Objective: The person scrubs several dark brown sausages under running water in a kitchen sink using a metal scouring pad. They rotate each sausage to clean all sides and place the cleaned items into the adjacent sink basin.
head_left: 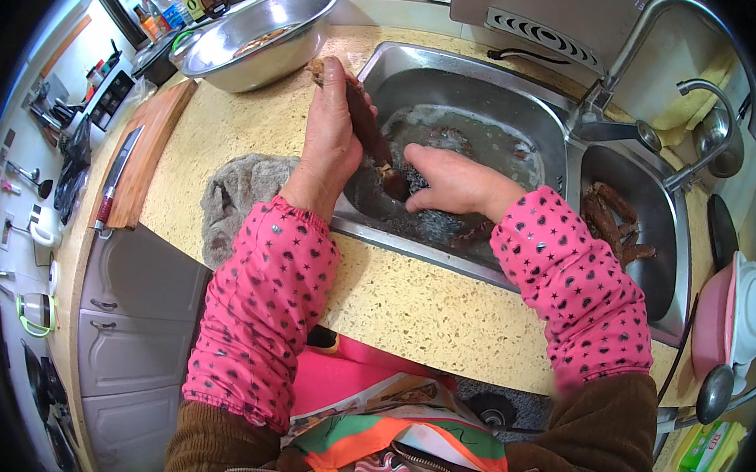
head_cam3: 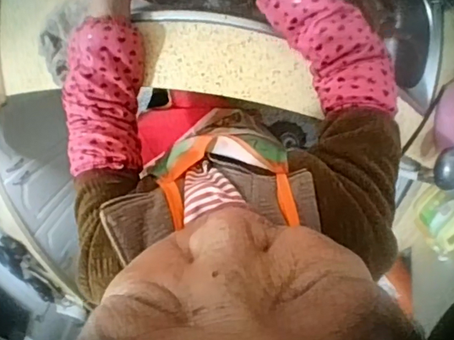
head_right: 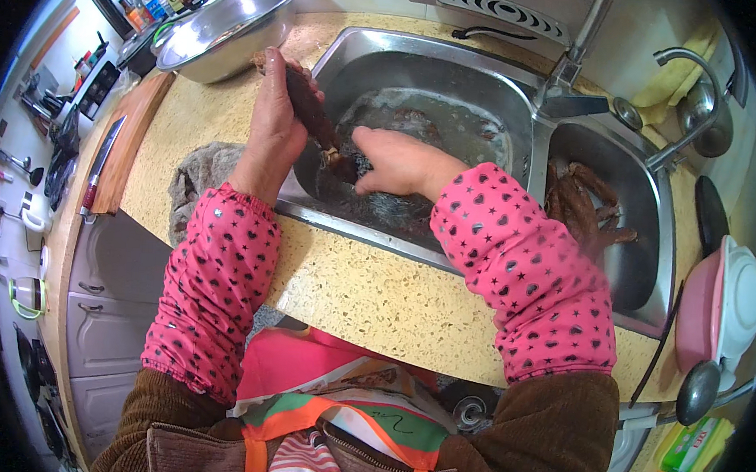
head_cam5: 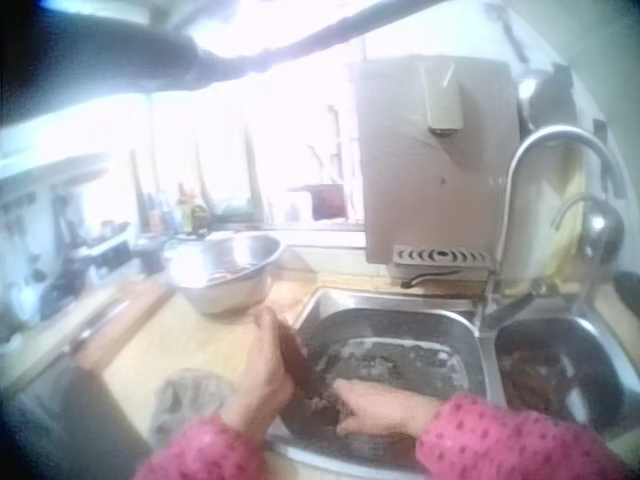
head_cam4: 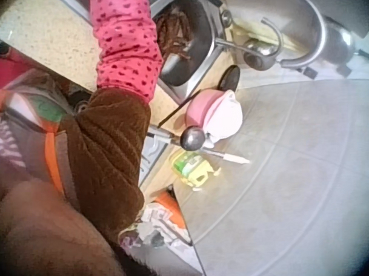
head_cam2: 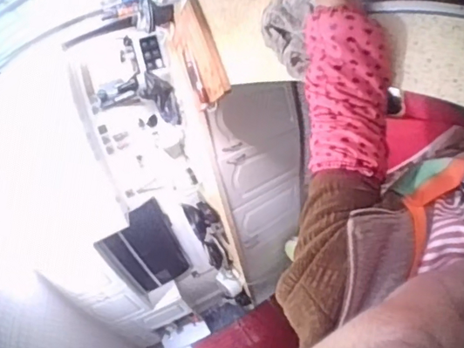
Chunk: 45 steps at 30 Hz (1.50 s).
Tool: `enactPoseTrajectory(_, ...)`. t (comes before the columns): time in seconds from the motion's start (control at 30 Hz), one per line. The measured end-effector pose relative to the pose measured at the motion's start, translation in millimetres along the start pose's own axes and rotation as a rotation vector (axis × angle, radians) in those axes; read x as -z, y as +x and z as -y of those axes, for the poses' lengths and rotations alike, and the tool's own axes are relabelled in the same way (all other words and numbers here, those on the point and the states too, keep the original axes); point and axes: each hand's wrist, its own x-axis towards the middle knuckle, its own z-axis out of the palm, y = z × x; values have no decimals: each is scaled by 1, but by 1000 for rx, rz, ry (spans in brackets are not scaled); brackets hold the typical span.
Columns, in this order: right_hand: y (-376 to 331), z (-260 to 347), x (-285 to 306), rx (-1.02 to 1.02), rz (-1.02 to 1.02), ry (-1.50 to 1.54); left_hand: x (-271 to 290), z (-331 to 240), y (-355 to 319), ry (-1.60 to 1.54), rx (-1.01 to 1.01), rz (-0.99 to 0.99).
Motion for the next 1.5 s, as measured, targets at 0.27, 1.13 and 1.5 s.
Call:
enactPoseTrajectory(0.27, 4, -5, -2, 13, -44, 77, 14, 1, 11, -308, 110, -11)
enactPoseTrajectory(1.13, -4, -24, 31, -65, 53, 1386, -1, 9, -8, 110, 60, 463)
enactPoseTrajectory(1.5, -6, -8, 44, -10, 8, 1426, -11, 0, -19, 271, 311, 610)
